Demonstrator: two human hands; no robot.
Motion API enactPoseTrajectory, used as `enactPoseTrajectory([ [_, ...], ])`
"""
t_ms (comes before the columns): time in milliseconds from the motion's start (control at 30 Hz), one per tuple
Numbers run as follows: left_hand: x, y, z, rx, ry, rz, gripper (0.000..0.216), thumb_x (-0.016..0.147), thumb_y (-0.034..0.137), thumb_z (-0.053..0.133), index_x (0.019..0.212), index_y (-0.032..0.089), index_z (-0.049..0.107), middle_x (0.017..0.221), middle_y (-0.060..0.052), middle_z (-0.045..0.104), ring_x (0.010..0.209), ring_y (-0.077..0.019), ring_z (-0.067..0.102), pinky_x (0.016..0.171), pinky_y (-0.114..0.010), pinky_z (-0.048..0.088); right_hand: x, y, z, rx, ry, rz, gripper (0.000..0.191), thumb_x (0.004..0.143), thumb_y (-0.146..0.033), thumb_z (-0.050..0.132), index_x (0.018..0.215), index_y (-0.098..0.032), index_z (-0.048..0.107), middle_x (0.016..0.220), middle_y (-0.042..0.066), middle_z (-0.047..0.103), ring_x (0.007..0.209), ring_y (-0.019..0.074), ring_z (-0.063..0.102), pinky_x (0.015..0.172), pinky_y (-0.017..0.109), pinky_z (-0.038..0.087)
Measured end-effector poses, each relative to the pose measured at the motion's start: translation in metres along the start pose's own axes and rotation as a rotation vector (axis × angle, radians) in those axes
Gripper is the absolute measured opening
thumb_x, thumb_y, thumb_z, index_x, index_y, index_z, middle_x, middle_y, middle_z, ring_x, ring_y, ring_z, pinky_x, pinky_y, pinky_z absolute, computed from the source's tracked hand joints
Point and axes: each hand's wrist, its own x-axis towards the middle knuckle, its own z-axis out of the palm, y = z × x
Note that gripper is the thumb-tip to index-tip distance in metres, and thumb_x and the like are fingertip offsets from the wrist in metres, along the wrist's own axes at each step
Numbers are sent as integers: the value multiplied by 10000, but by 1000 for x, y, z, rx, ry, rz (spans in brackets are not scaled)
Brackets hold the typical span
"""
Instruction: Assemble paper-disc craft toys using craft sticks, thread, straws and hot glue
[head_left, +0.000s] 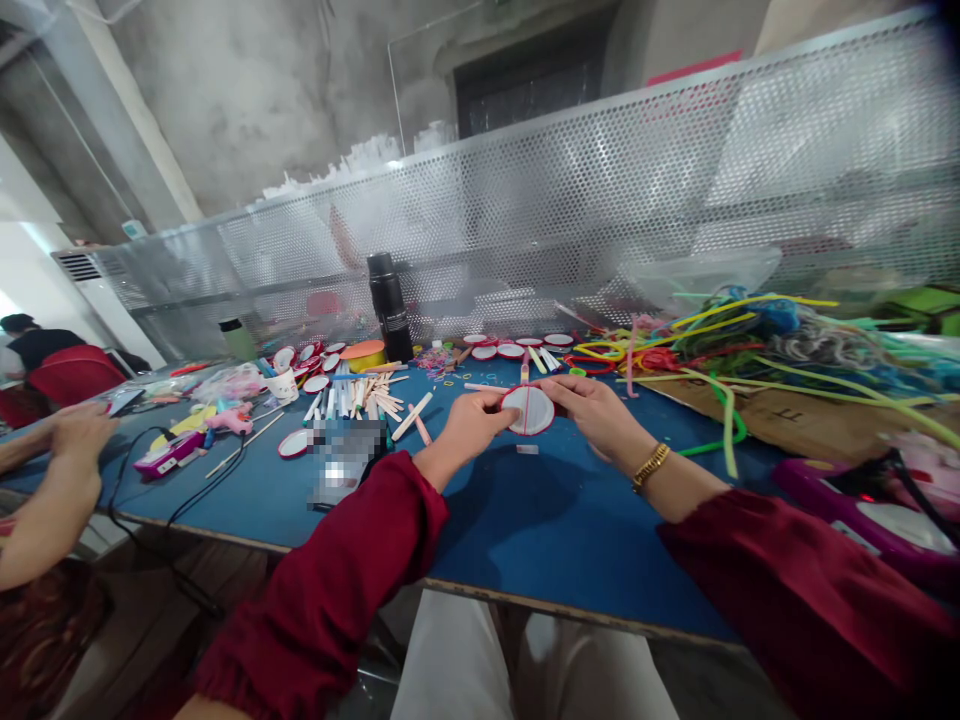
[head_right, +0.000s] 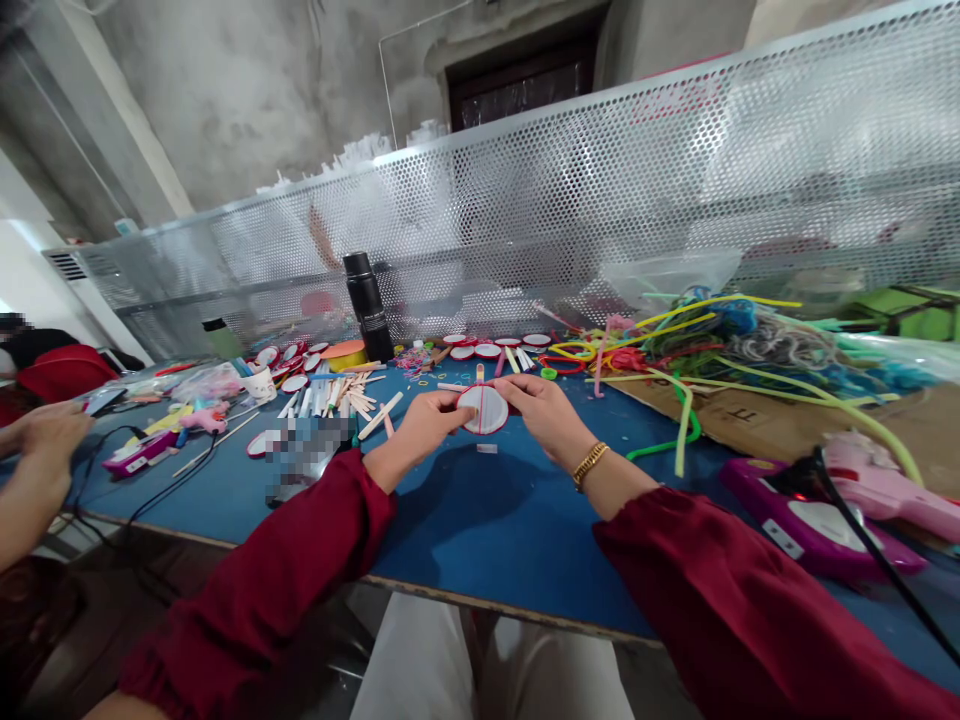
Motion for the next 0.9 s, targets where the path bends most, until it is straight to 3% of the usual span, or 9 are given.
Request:
enactPoseTrajectory([
  [100, -2, 1, 1, 30, -10, -7, 265, 740, 397, 699, 742, 132, 706, 592, 40, 476, 562, -91, 367, 580, -276, 267, -1, -1, 1, 24, 25, 22, 478, 588, -635, 873, 797, -213, 789, 777, 33, 748, 736, 173, 634, 724, 304, 515],
  [267, -2, 3, 1, 49, -3, 4, 259, 728, 396, 700, 694, 141, 669, 598, 44, 438, 584, -88, 331, 598, -277, 239, -4, -3, 3, 30, 31, 38, 443, 583, -610, 879, 782, -223, 796, 784, 36, 757, 715, 174, 634, 695, 303, 519],
  [533, -2, 1, 3, -55, -52, -58, 278, 700, 396, 741, 763, 127, 707, 616, 24, 516, 569, -87, 386, 586, -274, 271, -5, -5, 5, 113, 29, 133, 386, 550, -542, 916, 770, -247, 796, 794, 30, 768, 694, 170, 656, 658, 289, 538],
  [900, -6, 4, 12, -286, -67, -148, 376, 634, 407, 851, 826, 115, 711, 668, 22, 556, 576, -71, 404, 579, -264, 317, -4, -3, 2, 204, 94, 215, 231, 636, -410, 877, 741, -237, 766, 794, 36, 768, 677, 167, 661, 625, 279, 555],
])
